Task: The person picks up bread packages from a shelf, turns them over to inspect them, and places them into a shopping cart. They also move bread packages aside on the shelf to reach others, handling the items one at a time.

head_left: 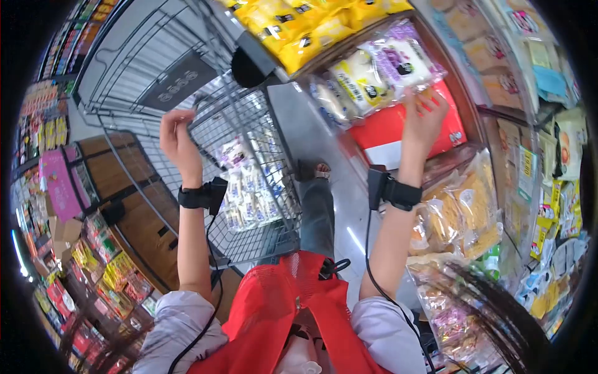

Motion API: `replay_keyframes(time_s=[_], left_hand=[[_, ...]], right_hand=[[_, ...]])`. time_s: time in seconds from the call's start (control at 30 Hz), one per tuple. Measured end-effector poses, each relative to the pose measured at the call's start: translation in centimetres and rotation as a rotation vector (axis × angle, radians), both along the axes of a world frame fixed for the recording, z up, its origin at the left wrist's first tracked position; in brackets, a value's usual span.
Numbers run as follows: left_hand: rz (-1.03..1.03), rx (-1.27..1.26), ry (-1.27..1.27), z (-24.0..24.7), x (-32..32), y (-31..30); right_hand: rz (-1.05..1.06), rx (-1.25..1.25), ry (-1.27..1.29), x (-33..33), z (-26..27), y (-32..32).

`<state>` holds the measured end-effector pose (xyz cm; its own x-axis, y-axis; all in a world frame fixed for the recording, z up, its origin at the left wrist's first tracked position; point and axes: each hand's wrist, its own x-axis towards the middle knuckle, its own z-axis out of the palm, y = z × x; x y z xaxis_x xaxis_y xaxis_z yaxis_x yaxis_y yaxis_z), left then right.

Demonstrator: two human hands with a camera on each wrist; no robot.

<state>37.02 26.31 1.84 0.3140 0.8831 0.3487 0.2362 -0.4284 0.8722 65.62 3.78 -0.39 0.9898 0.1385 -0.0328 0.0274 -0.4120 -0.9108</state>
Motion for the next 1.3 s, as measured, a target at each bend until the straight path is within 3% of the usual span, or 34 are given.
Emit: replay_keyframes(time_s=[0.07, 0.13, 0.2, 0.27, 0.33, 0.4, 0.47, 0.53, 0.6, 0.67, 0.73, 0.8, 0.83, 0.87, 1.0, 1.07, 1.1, 1.17, 1.23, 1.3], left_hand=[[0.149, -0.085, 0.061, -4.2, -7.3, 1.4], [0.159, -0.284, 0.082, -11.3, -14.5, 1.7], [0.037, -0.555, 0.269, -17.2, -18.6, 0.8], [0.042, -0.677, 0.498, -24.6, -21.3, -0.2], [-0.077, -0.313, 0.835, -25.1, -19.7, -1.0], [-0.211, -0.053, 0.697, -26.2, -17.4, -0.7], [-0.372, -0.063, 0.637, -27.6, -14.8, -0.1], [-0.211, -0.123, 0.916, -28.0, -12.2, 0.2], [-0.087, 0.112, 1.18, -29.4, -12.3, 1.2], [-0.283, -0.284, 1.292, -31.3, -13.7, 3.2], [-0.428, -0.256, 1.235, -32.7, -16.3, 3.4], [-0.465, -0.335, 1.158, -31.2, -17.0, 4.3], [-0.384, -0.276, 1.042, -30.5, -17.7, 4.0], [-0.331, -0.37, 0.947, -27.7, -17.3, 3.7], [-0.124, -0.011, 0.894, -21.6, -18.2, 3.8], [-0.17, 0.026, 0.751, -15.1, -17.0, 2.6], [-0.201, -0.049, 0.794, -11.9, -16.4, 1.9], [-0.307, 0.122, 0.842, -5.5, -14.6, -0.1], [-0.469, 0.282, 0.864, -0.1, -12.2, -1.8], [-0.596, 0.312, 0.741, 4.4, -9.1, -4.2]], right_hand=[[0.006, 0.011, -0.093, -1.5, 0.3, -0.3], [-0.017, -0.004, -0.12, -3.5, 2.4, -0.2], [-0.01, 0.01, -0.133, -5.7, 3.4, -0.4], [0.012, 0.01, -0.12, -7.6, 3.7, -0.8], [0.047, -0.004, -0.078, -9.1, 3.3, -1.6], [0.075, -0.079, -0.04, -10.8, 3.1, -1.9], [0.11, -0.125, -0.004, -12.6, 2.6, -1.9], [0.147, -0.158, -0.021, -14.0, 1.4, -2.0], [0.154, -0.156, -0.001, -14.8, 0.4, -2.2], [0.154, -0.135, 0.018, -15.7, 0.3, -2.0], [0.176, -0.164, 0.042, -16.4, 0.2, -2.6], [0.209, -0.216, 0.045, -16.9, -0.3, -3.1], [0.197, -0.206, 0.08, -17.2, -0.2, -3.2], [0.202, -0.198, 0.076, -17.3, 0.1, -3.1], [0.269, -0.173, 0.054, -18.0, 1.4, -3.3], [0.374, -0.171, -0.005, -18.7, 2.2, -2.5], [0.466, -0.137, 0.031, -19.1, 2.7, -2.0], [0.631, -0.12, 0.206, -20.4, 4.7, 0.0], [0.89, -0.147, -0.003, -21.2, 5.9, 2.1], [0.968, 0.039, -0.038, -21.7, 6.5, 3.8]])
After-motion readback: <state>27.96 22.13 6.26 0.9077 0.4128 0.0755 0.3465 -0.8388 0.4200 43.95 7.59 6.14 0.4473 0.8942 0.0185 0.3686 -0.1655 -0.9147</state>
